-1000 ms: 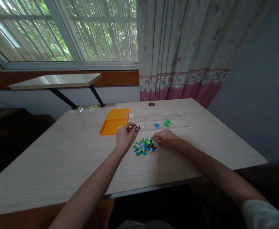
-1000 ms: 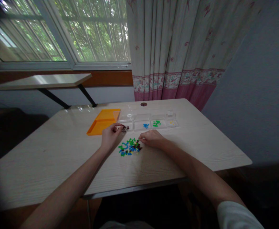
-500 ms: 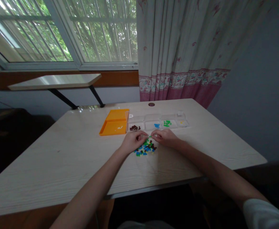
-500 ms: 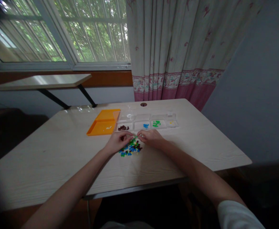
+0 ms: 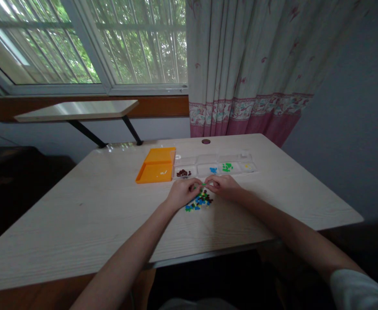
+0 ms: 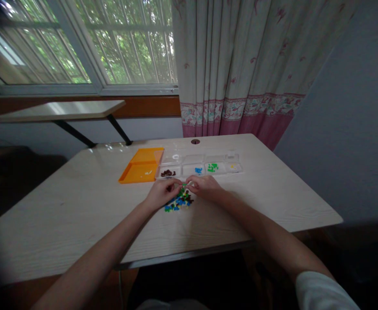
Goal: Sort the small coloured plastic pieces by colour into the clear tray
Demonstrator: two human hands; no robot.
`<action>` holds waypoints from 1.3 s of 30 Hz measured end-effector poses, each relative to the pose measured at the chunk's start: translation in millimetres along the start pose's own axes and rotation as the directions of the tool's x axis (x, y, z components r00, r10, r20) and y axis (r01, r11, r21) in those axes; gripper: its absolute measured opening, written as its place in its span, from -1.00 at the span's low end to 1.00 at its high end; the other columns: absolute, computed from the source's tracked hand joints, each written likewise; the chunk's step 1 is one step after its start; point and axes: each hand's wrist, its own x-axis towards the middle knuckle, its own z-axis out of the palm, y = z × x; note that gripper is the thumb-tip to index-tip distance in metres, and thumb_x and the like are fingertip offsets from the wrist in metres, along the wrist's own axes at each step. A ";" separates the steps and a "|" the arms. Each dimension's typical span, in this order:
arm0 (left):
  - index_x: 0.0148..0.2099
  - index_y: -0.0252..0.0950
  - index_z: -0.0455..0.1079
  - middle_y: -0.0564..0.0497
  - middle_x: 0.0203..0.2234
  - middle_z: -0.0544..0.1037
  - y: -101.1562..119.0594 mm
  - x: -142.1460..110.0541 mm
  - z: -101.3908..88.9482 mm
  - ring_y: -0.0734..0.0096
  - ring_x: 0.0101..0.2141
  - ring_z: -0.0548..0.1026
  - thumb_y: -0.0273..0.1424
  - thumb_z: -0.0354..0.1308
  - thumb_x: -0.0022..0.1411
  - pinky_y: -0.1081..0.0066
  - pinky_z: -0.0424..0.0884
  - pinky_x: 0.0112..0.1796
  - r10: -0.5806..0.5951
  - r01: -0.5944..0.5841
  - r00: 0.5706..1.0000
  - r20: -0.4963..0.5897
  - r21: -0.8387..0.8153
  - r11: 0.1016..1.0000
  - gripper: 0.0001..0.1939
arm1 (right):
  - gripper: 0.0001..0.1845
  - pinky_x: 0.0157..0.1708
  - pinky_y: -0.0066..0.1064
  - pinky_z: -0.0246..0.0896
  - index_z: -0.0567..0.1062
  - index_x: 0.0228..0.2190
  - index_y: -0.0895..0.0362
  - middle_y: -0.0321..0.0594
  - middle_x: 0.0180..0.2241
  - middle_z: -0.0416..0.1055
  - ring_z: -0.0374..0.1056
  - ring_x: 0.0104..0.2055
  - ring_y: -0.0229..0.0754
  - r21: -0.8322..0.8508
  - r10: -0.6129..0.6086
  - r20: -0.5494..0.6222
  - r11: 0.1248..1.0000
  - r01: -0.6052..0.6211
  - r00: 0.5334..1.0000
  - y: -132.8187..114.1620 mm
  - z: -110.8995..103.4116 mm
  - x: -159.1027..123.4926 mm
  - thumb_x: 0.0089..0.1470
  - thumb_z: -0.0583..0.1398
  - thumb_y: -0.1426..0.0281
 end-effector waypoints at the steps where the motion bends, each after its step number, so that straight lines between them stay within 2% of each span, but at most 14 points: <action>1: -0.30 -0.31 0.45 0.14 -0.72 0.31 0.1 -0.1 -0.3 0.61 -0.65 0.25 -0.36 0.06 0.14 0.59 0.12 -0.55 0.003 -0.003 1.000 -0.012 -0.006 1.000 -0.82 | -0.76 -0.58 -0.57 -0.12 0.47 -0.29 0.10 -0.43 -0.70 0.27 0.09 -0.67 -0.41 0.002 0.009 0.002 1.000 -0.009 1.000 -0.2 -0.2 0.1 0.03 0.13 0.24; 4: -0.29 -0.32 0.44 0.15 -0.71 0.31 0.1 0.0 -0.9 0.62 -0.65 0.24 -0.37 0.06 0.14 0.59 0.12 -0.55 0.009 -0.010 0.999 -0.039 -0.020 1.000 -0.83 | -0.74 -0.59 -0.57 -0.12 0.48 -0.31 0.11 -0.43 -0.70 0.26 0.08 -0.67 -0.41 0.009 0.022 0.003 1.000 -0.022 1.000 -0.9 -1.0 0.4 0.02 0.13 0.22; 11: -0.31 -0.33 0.44 0.16 -0.72 0.29 -0.1 0.3 -0.6 0.62 -0.66 0.23 -0.38 0.07 0.13 0.59 0.12 -0.55 0.009 -0.010 1.000 -0.028 -0.034 0.999 -0.84 | -0.75 -0.58 -0.59 -0.08 0.51 -0.37 0.12 -0.40 -0.69 0.26 0.08 -0.65 -0.42 0.038 0.015 -0.028 0.999 -0.014 1.000 -3.0 -4.0 0.5 0.01 0.14 0.23; 16: -0.30 -0.33 0.44 0.15 -0.72 0.30 0.5 -0.4 -0.4 0.62 -0.65 0.24 -0.35 0.06 0.14 0.59 0.13 -0.54 -0.013 0.013 1.000 -0.016 -0.050 0.999 -0.82 | -0.76 -0.56 -0.59 -0.03 0.52 -0.37 0.11 -0.38 -0.68 0.29 0.12 -0.64 -0.41 0.019 -0.029 -0.083 0.999 0.031 0.996 -2.4 -3.0 0.1 0.02 0.13 0.24; 19: -0.25 -0.31 0.43 0.13 -0.69 0.34 -1.6 0.3 -1.9 0.59 -0.63 0.27 -0.30 0.02 0.18 0.58 0.14 -0.52 -0.054 0.054 0.999 -0.002 -0.032 0.998 -0.77 | -0.75 -0.57 -0.59 -0.01 0.53 -0.40 0.13 -0.38 -0.71 0.26 0.12 -0.65 -0.41 -0.006 -0.084 -0.161 0.996 0.085 0.983 -0.1 -4.8 0.6 0.03 0.11 0.26; 21: -0.21 -0.29 0.43 0.11 -0.66 0.38 -5.2 1.0 -4.6 0.57 -0.61 0.30 -0.29 -0.02 0.20 0.57 0.16 -0.51 -0.092 0.092 0.996 0.015 0.004 0.996 -0.74 | -0.73 -0.56 -0.59 0.02 0.53 -0.41 0.14 -0.38 -0.73 0.23 0.11 -0.66 -0.41 -0.039 -0.105 -0.253 0.994 0.099 0.962 3.1 -9.4 0.8 0.05 0.09 0.26; 24: -0.21 -0.27 0.43 0.07 -0.61 0.44 -13.7 1.5 -10.2 0.53 -0.57 0.36 -0.29 -0.05 0.21 0.55 0.18 -0.50 -0.135 0.129 0.988 0.073 0.086 0.988 -0.74 | -0.71 -0.57 -0.59 0.04 0.53 -0.42 0.16 -0.39 -0.75 0.18 0.10 -0.67 -0.41 -0.080 -0.101 -0.422 0.994 0.074 0.901 10.6 -20.0 0.2 0.06 0.09 0.25; 26: -0.22 -0.26 0.43 0.05 -0.56 0.48 -19.6 1.0 -13.8 0.50 -0.54 0.39 -0.30 -0.04 0.19 0.54 0.21 -0.48 -0.135 0.117 0.981 0.140 0.131 0.984 -0.75 | -0.71 -0.59 -0.59 0.04 0.53 -0.43 0.17 -0.40 -0.75 0.15 0.09 -0.68 -0.41 -0.086 -0.077 -0.513 0.996 0.038 0.855 15.9 -26.8 -0.8 0.05 0.10 0.24; 28: -0.22 -0.25 0.43 0.04 -0.50 0.51 -24.1 0.2 -16.4 0.47 -0.49 0.43 -0.31 -0.03 0.18 0.53 0.25 -0.45 -0.123 0.090 0.970 0.208 0.160 0.983 -0.76 | -0.73 -0.60 -0.59 0.04 0.53 -0.44 0.15 -0.41 -0.75 0.16 0.09 -0.69 -0.41 -0.082 -0.054 -0.556 0.997 0.009 0.829 19.9 -31.0 -1.9 0.04 0.12 0.25; 31: -0.18 -0.24 0.43 0.02 -0.41 0.54 -26.9 -0.7 -18.3 0.42 -0.41 0.47 -0.31 -0.03 0.18 0.51 0.30 -0.39 -0.110 0.063 0.955 0.277 0.172 0.983 -0.75 | -0.75 -0.60 -0.58 0.06 0.52 -0.44 0.14 -0.40 -0.74 0.19 0.11 -0.68 -0.41 -0.081 -0.055 -0.564 0.997 0.011 0.824 22.1 -31.6 -2.5 0.04 0.13 0.26; 35: -0.12 -0.23 0.42 0.01 -0.28 0.55 -27.1 -0.5 -18.1 0.39 -0.26 0.48 -0.36 -0.06 0.20 0.48 0.34 -0.25 -0.059 0.020 0.943 0.328 0.122 0.992 -0.72 | -0.75 -0.60 -0.59 0.06 0.53 -0.43 0.16 -0.38 -0.73 0.23 0.14 -0.67 -0.41 -0.077 -0.086 -0.533 0.996 0.053 0.842 19.6 -28.4 -1.7 0.04 0.12 0.27; 39: -0.12 -0.24 0.43 0.00 -0.24 0.54 -27.7 -0.2 -17.3 0.40 -0.22 0.47 -0.42 -0.08 0.20 0.48 0.34 -0.20 -0.034 -0.004 0.934 0.355 0.104 0.995 -0.70 | -0.72 -0.59 -0.57 0.05 0.54 -0.43 0.16 -0.37 -0.73 0.22 0.12 -0.67 -0.40 -0.079 -0.085 -0.500 0.995 0.053 0.862 16.8 -29.3 -1.1 0.05 0.11 0.26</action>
